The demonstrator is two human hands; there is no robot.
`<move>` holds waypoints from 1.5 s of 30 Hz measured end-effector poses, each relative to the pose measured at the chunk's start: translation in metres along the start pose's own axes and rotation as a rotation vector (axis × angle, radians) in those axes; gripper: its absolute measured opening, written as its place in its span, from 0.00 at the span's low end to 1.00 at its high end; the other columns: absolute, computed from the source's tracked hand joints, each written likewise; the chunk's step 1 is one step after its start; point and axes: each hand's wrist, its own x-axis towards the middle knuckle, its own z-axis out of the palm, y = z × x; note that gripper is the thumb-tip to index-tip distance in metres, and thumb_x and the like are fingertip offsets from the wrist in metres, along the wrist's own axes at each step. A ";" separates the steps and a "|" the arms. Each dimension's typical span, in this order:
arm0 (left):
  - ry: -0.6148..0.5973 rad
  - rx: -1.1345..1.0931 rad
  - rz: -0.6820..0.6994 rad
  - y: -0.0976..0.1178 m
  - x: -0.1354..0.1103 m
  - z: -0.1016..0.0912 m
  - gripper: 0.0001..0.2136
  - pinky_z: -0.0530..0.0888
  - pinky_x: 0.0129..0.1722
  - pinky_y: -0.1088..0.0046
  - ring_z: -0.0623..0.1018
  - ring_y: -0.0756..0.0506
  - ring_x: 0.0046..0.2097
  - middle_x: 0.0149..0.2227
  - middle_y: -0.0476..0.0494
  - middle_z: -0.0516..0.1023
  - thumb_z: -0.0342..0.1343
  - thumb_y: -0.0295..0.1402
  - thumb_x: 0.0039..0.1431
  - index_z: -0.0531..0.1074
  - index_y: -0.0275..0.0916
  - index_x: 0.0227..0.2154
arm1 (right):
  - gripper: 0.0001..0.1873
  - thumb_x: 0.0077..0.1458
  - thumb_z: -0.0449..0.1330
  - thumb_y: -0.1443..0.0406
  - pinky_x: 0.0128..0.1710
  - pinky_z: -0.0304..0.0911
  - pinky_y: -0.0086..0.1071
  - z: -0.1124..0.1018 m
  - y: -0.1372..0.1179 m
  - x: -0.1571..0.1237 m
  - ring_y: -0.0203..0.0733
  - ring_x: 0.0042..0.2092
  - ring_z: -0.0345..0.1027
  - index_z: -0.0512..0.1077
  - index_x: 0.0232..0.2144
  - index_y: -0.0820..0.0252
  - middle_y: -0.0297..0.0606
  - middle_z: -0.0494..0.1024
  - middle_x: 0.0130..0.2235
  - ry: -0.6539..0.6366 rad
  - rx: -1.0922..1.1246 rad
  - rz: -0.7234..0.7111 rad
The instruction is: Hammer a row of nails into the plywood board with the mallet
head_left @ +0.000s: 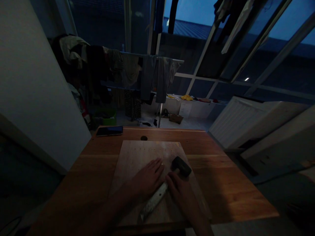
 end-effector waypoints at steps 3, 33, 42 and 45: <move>-0.016 -0.174 0.052 0.017 0.005 0.002 0.25 0.58 0.71 0.58 0.60 0.40 0.72 0.71 0.32 0.60 0.42 0.36 0.73 0.58 0.35 0.69 | 0.16 0.60 0.56 0.52 0.38 0.71 0.39 0.001 0.011 -0.002 0.52 0.37 0.79 0.77 0.35 0.57 0.43 0.84 0.34 0.057 0.100 0.064; 0.151 -0.469 -0.290 -0.013 0.131 -0.020 0.09 0.73 0.37 0.73 0.79 0.46 0.35 0.33 0.46 0.82 0.62 0.26 0.51 0.78 0.38 0.37 | 0.29 0.68 0.49 0.58 0.64 0.61 0.51 -0.004 0.069 0.005 0.54 0.66 0.64 0.60 0.68 0.59 0.52 0.69 0.66 0.327 -0.026 0.042; 0.388 -0.669 -0.280 -0.033 0.142 0.018 0.08 0.74 0.40 0.72 0.78 0.48 0.33 0.37 0.45 0.84 0.58 0.28 0.58 0.79 0.37 0.39 | 0.31 0.69 0.48 0.57 0.65 0.60 0.49 -0.004 0.061 0.002 0.54 0.66 0.64 0.59 0.69 0.61 0.52 0.69 0.66 0.322 -0.062 0.082; 0.350 -0.638 -0.279 -0.033 0.141 0.018 0.07 0.73 0.41 0.73 0.79 0.49 0.34 0.37 0.46 0.84 0.58 0.28 0.58 0.79 0.39 0.37 | 0.31 0.69 0.47 0.58 0.66 0.60 0.49 -0.003 0.062 0.004 0.55 0.66 0.64 0.60 0.68 0.64 0.54 0.69 0.65 0.331 -0.080 0.089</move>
